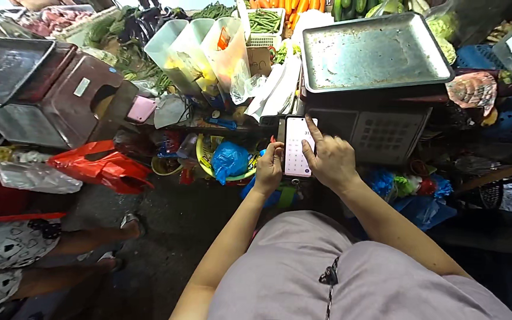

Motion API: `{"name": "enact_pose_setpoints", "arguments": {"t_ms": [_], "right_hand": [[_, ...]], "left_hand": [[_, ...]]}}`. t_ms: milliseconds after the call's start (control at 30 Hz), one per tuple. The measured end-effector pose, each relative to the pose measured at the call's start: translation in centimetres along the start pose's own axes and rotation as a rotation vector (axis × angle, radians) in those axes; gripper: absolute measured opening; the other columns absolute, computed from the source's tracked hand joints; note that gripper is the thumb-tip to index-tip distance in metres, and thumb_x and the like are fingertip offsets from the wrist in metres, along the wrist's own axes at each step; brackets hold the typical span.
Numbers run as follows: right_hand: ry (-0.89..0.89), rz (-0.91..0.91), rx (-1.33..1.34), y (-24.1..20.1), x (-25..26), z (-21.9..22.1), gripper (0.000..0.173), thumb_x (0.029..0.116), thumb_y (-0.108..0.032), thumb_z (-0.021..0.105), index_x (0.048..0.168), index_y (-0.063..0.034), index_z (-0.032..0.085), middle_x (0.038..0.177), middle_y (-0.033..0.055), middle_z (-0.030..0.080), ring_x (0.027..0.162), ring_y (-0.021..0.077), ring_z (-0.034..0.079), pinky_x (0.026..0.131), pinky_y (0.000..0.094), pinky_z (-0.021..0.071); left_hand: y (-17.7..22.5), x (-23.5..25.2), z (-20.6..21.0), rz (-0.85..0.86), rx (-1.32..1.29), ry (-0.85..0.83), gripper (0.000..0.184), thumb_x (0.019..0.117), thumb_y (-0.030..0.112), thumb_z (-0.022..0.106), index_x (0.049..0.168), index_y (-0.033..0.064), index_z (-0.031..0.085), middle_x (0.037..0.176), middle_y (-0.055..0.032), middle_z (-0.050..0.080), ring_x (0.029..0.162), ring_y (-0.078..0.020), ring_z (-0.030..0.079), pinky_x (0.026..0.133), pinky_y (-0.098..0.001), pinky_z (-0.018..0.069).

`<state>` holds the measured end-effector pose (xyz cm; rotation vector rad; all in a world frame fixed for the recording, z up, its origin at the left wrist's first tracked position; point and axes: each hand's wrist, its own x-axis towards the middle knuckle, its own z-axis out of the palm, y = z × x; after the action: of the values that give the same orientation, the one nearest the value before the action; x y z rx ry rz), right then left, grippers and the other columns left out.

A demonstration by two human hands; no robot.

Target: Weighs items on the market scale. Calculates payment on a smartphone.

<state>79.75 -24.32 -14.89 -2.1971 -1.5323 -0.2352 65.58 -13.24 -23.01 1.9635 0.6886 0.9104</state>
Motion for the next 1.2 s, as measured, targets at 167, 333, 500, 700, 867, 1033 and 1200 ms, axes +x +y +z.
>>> {"name": "enact_pose_setpoints", "arguments": {"t_ms": [167,333,500,700,867,1033,1200], "right_hand": [[0.223,-0.03,0.105,0.3,-2.6,-0.6,0.037,0.101,-0.031,0.05,0.111,-0.0126,0.081,0.062,0.003,0.063,0.058,0.0208,0.059,0.055,0.0382,0.0464],[0.33,0.116,0.109,4.1,-3.4,0.1,0.042,0.1028,-0.028,0.048,0.134,-0.0055,0.064,0.13,0.0185,0.066,0.122,0.0355,0.061,0.101,0.055,0.0476],[0.328,0.087,0.074,6.0,-3.7,4.5,0.073,0.1045,-0.056,0.034,0.16,-0.0089,0.035,0.17,0.016,0.023,0.158,0.0317,0.017,0.127,0.0605,0.0109],[0.323,0.07,0.052,6.2,-4.1,5.1,0.077,0.1034,-0.064,0.029,0.159,-0.0123,0.038,0.169,0.0149,0.024,0.159,0.0315,0.016,0.126,0.0608,0.0086],[0.317,0.069,0.043,6.1,-4.3,5.1,0.082,0.1009,-0.069,0.029,0.16,-0.0121,0.037,0.169,0.0156,0.025,0.159,0.0318,0.015,0.126,0.0611,0.0077],[0.323,0.064,0.029,6.0,-4.4,5.3,0.081,0.1007,-0.069,0.03,0.159,-0.0141,0.038,0.169,0.0146,0.026,0.158,0.0308,0.017,0.126,0.0606,0.0084],[0.319,0.059,0.035,6.1,-4.4,5.4,0.082,0.0999,-0.071,0.03,0.16,-0.0158,0.036,0.17,0.0132,0.024,0.159,0.0306,0.015,0.126,0.0607,0.0073]], "left_hand": [[-0.2,0.1,-0.1,0.011,-0.026,-0.005,0.026,0.1105,0.02,0.041,0.123,0.008,0.062,0.08,-0.0022,0.062,0.064,-0.008,0.058,0.064,-0.027,0.0529],[-0.3,0.0,-0.4,0.013,-0.092,-0.06,0.027,0.11,0.016,0.041,0.13,0.0073,0.056,0.091,-0.0043,0.066,0.073,-0.0092,0.063,0.07,-0.0288,0.0561],[-0.6,-0.4,-0.9,0.031,-0.09,-0.099,0.03,0.1094,0.014,0.042,0.136,0.0043,0.05,0.096,-0.0088,0.068,0.08,-0.0141,0.068,0.077,-0.0342,0.0589],[-0.7,-0.3,-1.4,0.049,-0.08,-0.157,0.031,0.1086,0.013,0.043,0.138,0.0039,0.049,0.088,-0.0085,0.066,0.074,-0.0144,0.066,0.072,-0.0334,0.0583],[-0.8,-0.3,-1.4,0.048,-0.071,-0.165,0.031,0.108,0.013,0.045,0.138,0.0057,0.049,0.091,-0.0089,0.068,0.077,-0.0154,0.068,0.073,-0.0344,0.059],[-0.8,-0.3,-1.3,0.053,-0.061,-0.148,0.03,0.1076,0.012,0.045,0.137,0.0053,0.05,0.09,-0.0081,0.066,0.075,-0.0141,0.066,0.072,-0.0325,0.0583],[-0.6,-0.3,-1.2,0.037,-0.057,-0.134,0.029,0.1077,0.013,0.046,0.135,0.0058,0.051,0.091,-0.0074,0.067,0.077,-0.0129,0.066,0.073,-0.0315,0.0582]]}}
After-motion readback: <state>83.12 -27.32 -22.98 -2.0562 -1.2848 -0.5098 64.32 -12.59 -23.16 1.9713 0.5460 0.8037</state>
